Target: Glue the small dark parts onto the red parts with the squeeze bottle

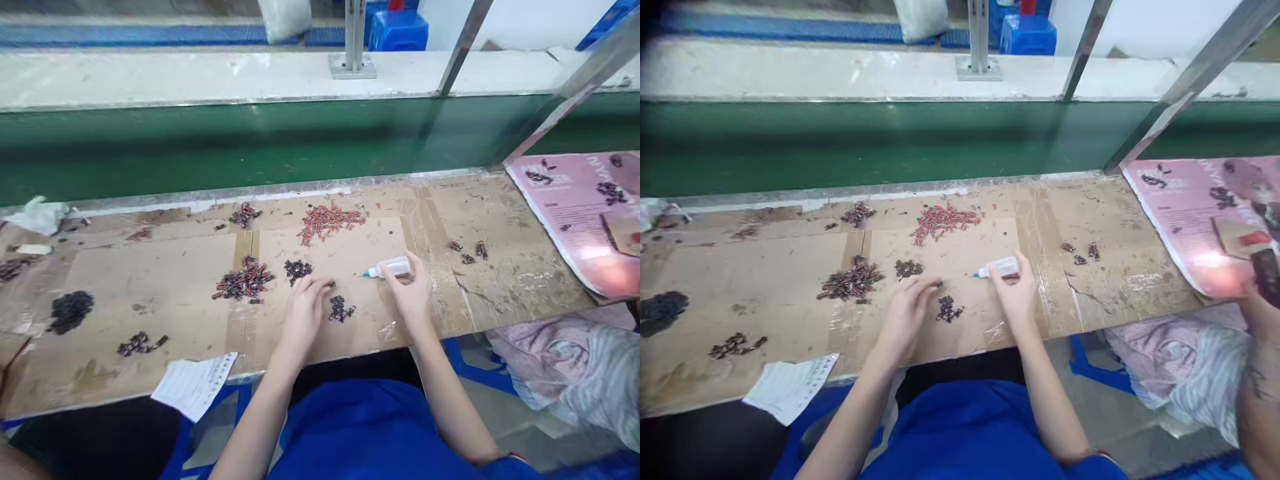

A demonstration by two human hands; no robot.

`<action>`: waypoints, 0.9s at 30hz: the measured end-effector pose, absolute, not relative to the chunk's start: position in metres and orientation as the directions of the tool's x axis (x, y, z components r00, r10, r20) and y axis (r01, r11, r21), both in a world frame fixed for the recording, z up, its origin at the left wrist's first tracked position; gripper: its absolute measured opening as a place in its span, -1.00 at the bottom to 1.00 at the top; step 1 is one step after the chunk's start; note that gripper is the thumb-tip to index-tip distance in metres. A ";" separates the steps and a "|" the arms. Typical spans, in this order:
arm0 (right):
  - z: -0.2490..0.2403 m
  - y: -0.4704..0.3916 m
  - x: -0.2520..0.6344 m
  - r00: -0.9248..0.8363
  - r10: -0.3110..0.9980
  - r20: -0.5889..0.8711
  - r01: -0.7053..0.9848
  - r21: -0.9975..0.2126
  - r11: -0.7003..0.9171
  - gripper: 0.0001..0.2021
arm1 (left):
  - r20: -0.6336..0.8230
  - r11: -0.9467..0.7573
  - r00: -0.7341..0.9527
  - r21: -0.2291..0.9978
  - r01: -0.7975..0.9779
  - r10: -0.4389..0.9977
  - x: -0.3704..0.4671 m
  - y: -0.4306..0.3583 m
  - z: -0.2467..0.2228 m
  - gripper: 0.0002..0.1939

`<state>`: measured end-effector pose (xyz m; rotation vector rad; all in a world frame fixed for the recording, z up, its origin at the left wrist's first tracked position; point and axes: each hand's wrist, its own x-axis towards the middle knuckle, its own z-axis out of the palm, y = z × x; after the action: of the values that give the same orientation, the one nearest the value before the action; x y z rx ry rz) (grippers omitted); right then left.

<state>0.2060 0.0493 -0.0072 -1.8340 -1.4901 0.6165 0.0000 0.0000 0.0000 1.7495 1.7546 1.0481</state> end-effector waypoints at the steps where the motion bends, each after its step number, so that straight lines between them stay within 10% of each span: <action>1: 0.000 0.055 0.206 0.238 0.957 0.168 0.720 -0.691 -0.058 -0.33 | 0.203 -0.105 -0.092 0.782 0.614 0.975 -0.004 -0.003 0.001 -0.77; 5: 0.026 0.082 0.187 0.076 0.955 0.287 0.838 -0.537 0.095 -0.56 | 0.233 -0.135 -0.117 0.830 0.541 0.965 -0.013 -0.012 0.006 -0.81; 9: 0.036 0.117 0.130 -0.217 0.976 -0.010 0.789 -0.590 0.170 -0.67 | 0.278 -0.128 -0.220 0.844 0.521 0.935 -0.016 -0.018 0.013 -0.82; 16: 0.032 0.152 0.077 -0.360 0.909 -0.211 0.912 -0.287 0.294 -0.85 | 0.187 -0.037 -0.338 0.913 0.406 0.922 -0.028 -0.026 0.012 -0.83; 27: 0.028 0.132 0.067 -0.448 0.883 -0.141 0.877 -0.261 0.404 -0.65 | -0.120 0.131 -0.533 0.991 -0.017 0.838 -0.025 -0.021 0.008 -0.69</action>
<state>0.0668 0.1317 0.0280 -1.6395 -2.6154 0.4672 -0.0248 -0.0214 0.0081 0.8040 1.6831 1.4898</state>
